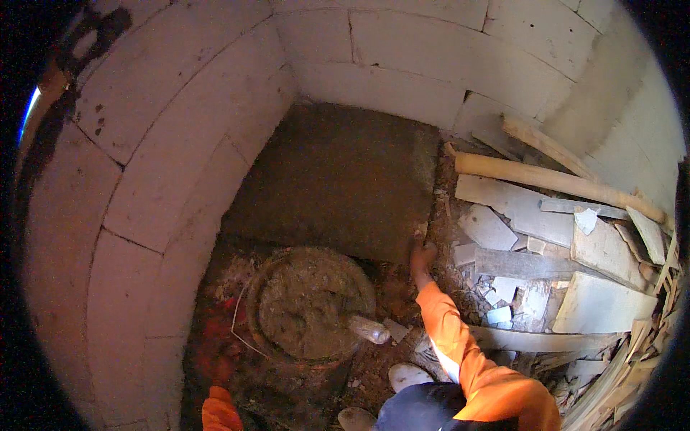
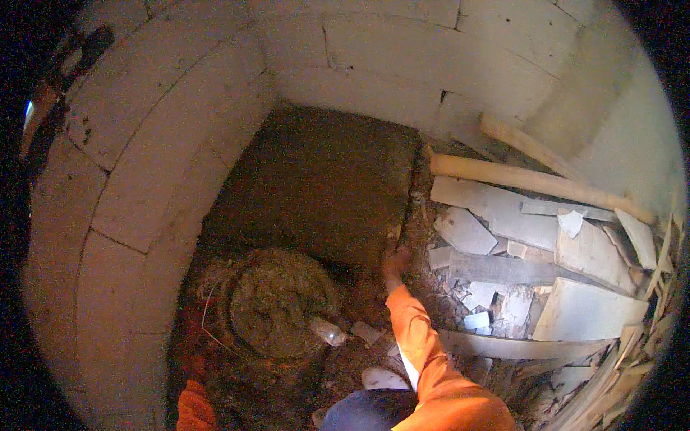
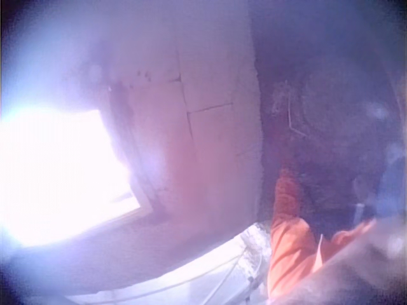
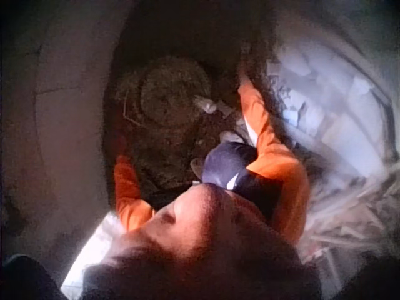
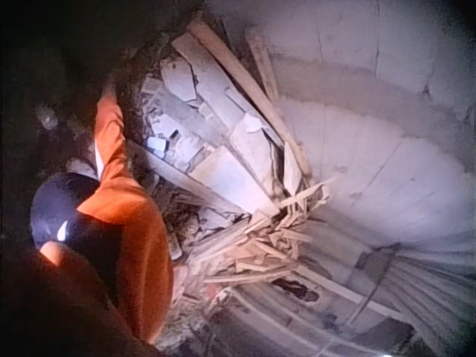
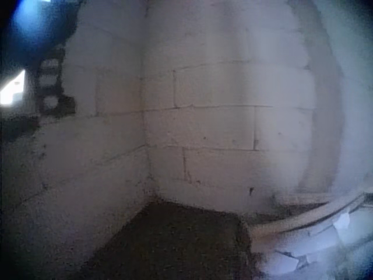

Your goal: The person applies plaster to a section of a wall and floor using a trowel, then places a wooden board onto the wet plaster and presses it down.

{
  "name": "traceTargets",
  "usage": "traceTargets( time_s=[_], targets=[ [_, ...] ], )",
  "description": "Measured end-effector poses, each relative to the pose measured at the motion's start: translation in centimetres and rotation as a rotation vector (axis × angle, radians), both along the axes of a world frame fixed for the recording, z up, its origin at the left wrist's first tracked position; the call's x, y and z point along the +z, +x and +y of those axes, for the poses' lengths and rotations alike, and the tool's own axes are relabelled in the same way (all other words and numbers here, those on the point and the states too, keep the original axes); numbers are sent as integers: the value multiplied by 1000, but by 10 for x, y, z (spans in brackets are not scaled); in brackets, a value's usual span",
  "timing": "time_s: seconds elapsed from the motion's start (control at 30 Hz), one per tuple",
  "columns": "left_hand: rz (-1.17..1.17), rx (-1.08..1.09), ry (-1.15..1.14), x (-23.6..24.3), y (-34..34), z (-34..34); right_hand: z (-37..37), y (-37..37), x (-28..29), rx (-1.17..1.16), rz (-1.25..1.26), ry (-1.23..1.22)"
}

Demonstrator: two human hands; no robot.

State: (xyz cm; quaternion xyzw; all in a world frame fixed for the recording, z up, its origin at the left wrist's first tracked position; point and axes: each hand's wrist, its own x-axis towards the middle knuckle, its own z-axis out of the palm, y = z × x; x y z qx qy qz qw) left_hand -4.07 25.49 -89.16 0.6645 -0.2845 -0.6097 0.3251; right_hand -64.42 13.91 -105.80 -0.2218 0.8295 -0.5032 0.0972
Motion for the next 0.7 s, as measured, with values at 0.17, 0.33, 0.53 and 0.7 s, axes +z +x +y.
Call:
traceTargets(
  time_s=[0.17, 0.33, 0.53, 0.7],
  targets=[
    [148, -34, -16, -39, -36, -16, -3, -67, 3, 24, 50, -182],
    [-136, -333, -108, -29, 15, -2, -10, 12, 84, 108, -601, 46],
    [-255, -215, -171, 43, -97, -9, -2, -28, 62, 137, -952, -151],
    [-662, -491, 49, -2, -16, 5, 4, -1, 101, 171, -938, -139]
  ],
)
